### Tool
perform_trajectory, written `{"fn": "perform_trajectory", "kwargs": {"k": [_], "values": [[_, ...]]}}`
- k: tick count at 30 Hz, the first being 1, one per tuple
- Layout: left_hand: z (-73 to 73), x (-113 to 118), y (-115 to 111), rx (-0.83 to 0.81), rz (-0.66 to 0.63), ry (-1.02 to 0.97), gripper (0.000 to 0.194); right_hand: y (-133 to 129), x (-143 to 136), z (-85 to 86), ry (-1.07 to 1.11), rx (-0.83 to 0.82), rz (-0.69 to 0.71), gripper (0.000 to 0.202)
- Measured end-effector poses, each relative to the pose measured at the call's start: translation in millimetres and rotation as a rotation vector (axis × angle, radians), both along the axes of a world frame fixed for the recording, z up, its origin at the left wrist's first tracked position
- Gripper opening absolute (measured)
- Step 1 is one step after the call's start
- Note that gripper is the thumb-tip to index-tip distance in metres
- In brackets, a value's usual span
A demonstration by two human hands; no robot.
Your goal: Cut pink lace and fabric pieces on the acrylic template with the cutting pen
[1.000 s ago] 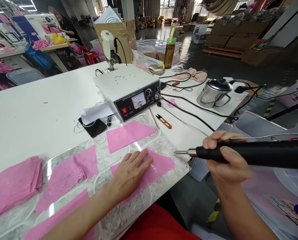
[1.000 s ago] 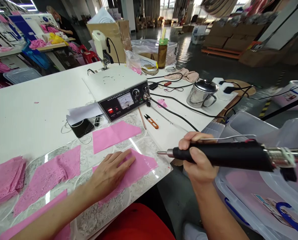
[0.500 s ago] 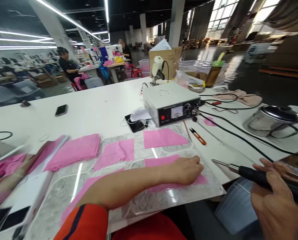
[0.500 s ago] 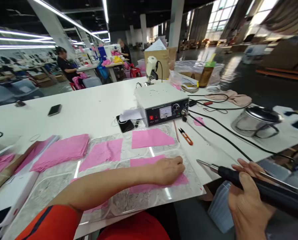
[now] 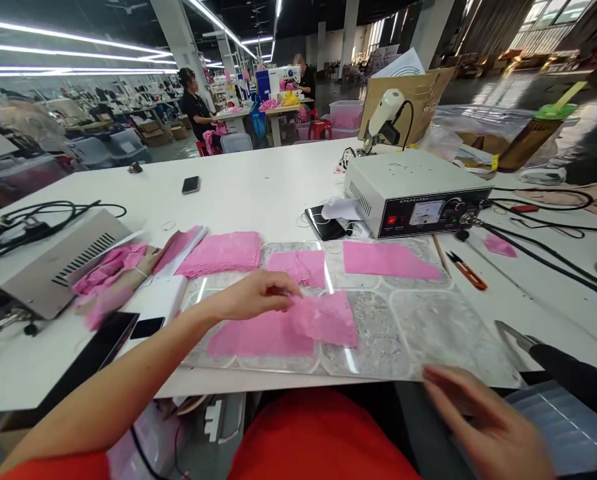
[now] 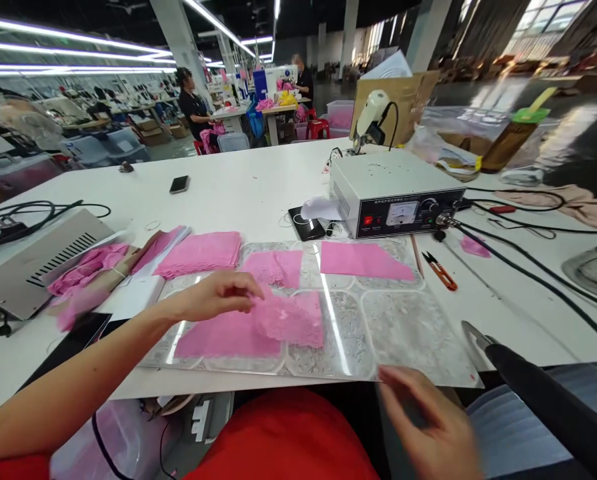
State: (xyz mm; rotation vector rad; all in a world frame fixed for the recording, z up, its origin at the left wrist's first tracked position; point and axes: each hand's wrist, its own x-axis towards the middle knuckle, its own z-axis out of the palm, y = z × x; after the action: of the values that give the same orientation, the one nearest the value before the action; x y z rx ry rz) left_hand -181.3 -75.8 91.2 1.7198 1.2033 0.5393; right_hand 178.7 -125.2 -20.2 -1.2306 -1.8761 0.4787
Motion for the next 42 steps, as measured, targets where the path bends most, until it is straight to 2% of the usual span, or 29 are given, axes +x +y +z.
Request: {"fn": "perform_trajectory", "kwargs": {"k": [3,6,11,15,20,25,30,36,38,42], "values": [[-16.6,-36,-24,-0.074,0.134,-0.091,0.009,16,-55,9.9,-0.097,0.122,0.278,0.021],[-34.0,-58,-38,-0.110,0.192,-0.197,0.012,29,-91,9.5,-0.208,0.165,0.399,0.026],[-54.7,-81,-47,-0.092,0.200,-0.282,0.011,39,-115,7.0,-0.293,0.181,0.527,0.015],[-66.0,-98,-53,0.078,0.121,-0.122,0.005,40,-123,9.9,-0.270,0.223,0.562,0.015],[-65.7,-112,-71,0.258,0.043,0.128,0.014,34,-133,16.4,-0.263,0.260,0.640,0.016],[-60.2,-113,-90,0.250,0.078,0.273,0.022,35,-134,18.9,-0.268,0.287,0.666,0.020],[-58.5,-113,-101,0.265,0.065,0.340,0.023,34,-137,14.3,-0.317,0.295,0.742,0.022],[-50.8,-117,-116,0.211,0.083,0.375,0.022,33,-139,15.6,-0.334,0.277,0.754,0.025],[-53.7,-117,-121,0.234,0.092,0.395,0.022,34,-140,14.3,-0.350,0.259,0.761,0.021],[-69.4,-114,-127,0.360,0.107,0.447,0.013,36,-142,10.0,-0.331,0.257,0.766,0.017]]}}
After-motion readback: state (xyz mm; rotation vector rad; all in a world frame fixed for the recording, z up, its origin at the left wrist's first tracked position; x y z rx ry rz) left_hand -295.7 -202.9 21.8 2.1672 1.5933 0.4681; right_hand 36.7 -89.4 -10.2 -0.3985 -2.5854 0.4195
